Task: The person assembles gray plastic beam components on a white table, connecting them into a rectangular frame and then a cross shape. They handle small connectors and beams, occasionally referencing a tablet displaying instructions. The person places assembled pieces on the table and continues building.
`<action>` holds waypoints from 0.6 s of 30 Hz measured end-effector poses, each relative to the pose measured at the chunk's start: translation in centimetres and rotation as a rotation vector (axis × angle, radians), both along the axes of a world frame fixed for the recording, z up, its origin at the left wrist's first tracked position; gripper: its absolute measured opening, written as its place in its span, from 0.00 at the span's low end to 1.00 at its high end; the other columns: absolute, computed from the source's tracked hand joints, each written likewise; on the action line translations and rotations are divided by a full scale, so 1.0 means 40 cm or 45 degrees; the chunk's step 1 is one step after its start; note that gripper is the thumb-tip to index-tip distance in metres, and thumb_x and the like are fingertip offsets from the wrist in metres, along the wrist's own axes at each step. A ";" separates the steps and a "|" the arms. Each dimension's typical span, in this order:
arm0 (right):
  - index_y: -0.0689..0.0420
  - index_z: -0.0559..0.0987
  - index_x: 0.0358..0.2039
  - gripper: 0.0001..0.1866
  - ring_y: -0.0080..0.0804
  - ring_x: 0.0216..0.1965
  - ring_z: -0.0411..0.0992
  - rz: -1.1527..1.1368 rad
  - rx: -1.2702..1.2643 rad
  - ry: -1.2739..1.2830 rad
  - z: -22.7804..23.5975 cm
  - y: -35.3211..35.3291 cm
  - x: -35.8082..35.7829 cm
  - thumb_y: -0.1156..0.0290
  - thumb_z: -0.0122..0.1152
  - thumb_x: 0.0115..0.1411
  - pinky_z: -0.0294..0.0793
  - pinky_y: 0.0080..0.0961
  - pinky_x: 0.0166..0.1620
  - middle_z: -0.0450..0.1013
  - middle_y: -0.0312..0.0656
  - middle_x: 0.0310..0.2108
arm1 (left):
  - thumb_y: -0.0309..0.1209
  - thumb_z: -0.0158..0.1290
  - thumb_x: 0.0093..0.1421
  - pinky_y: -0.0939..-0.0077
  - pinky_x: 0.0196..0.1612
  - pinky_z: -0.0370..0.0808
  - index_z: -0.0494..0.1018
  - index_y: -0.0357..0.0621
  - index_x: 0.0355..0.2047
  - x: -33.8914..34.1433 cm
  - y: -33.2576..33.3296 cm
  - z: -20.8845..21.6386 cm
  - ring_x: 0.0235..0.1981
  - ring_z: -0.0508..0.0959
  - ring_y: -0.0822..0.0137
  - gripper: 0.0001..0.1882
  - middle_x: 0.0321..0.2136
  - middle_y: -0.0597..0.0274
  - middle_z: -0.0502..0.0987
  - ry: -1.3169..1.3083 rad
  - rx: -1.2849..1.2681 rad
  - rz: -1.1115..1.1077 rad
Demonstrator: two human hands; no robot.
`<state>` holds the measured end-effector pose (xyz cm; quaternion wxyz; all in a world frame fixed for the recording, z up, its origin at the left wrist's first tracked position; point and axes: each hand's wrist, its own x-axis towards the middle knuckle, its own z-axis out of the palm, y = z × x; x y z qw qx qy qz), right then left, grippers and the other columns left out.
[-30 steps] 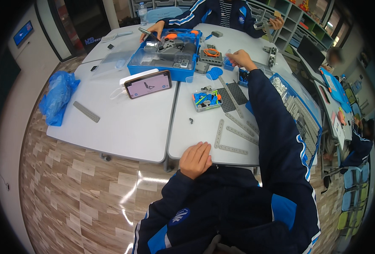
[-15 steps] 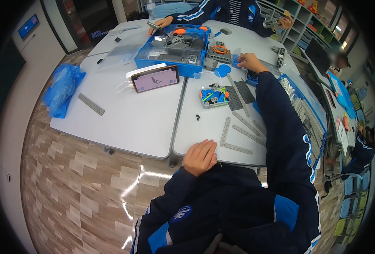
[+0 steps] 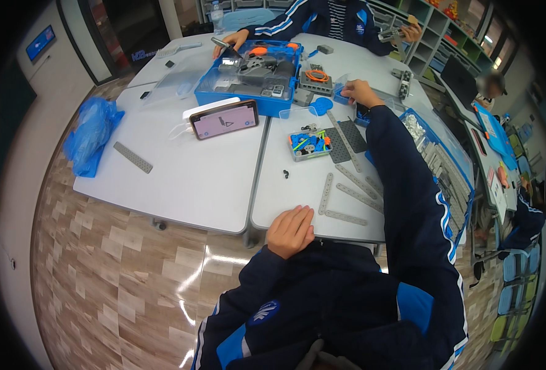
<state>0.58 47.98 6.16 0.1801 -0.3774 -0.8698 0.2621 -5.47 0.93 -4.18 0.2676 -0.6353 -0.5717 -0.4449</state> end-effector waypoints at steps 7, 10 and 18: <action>0.64 0.84 0.33 0.11 0.29 0.23 0.79 0.015 0.167 -0.079 -0.014 0.013 -0.009 0.68 0.72 0.56 0.79 0.26 0.29 0.80 0.44 0.24 | 0.30 0.53 0.59 0.66 0.45 0.79 0.82 0.39 0.41 0.000 -0.001 0.002 0.42 0.84 0.59 0.14 0.40 0.59 0.83 -0.002 0.002 0.004; 0.63 0.85 0.32 0.10 0.29 0.22 0.79 0.018 0.175 -0.048 -0.017 0.015 -0.008 0.69 0.73 0.55 0.79 0.27 0.30 0.80 0.44 0.23 | 0.29 0.53 0.58 0.66 0.45 0.79 0.82 0.39 0.42 0.001 -0.001 0.002 0.42 0.84 0.59 0.14 0.40 0.59 0.83 0.005 0.000 0.007; 0.61 0.86 0.32 0.06 0.34 0.25 0.80 -0.154 0.355 -0.097 0.055 -0.025 0.033 0.71 0.70 0.57 0.80 0.31 0.36 0.81 0.47 0.25 | 0.30 0.56 0.58 0.67 0.46 0.79 0.82 0.40 0.40 0.008 -0.002 0.009 0.43 0.83 0.61 0.12 0.40 0.61 0.82 -0.014 -0.038 0.029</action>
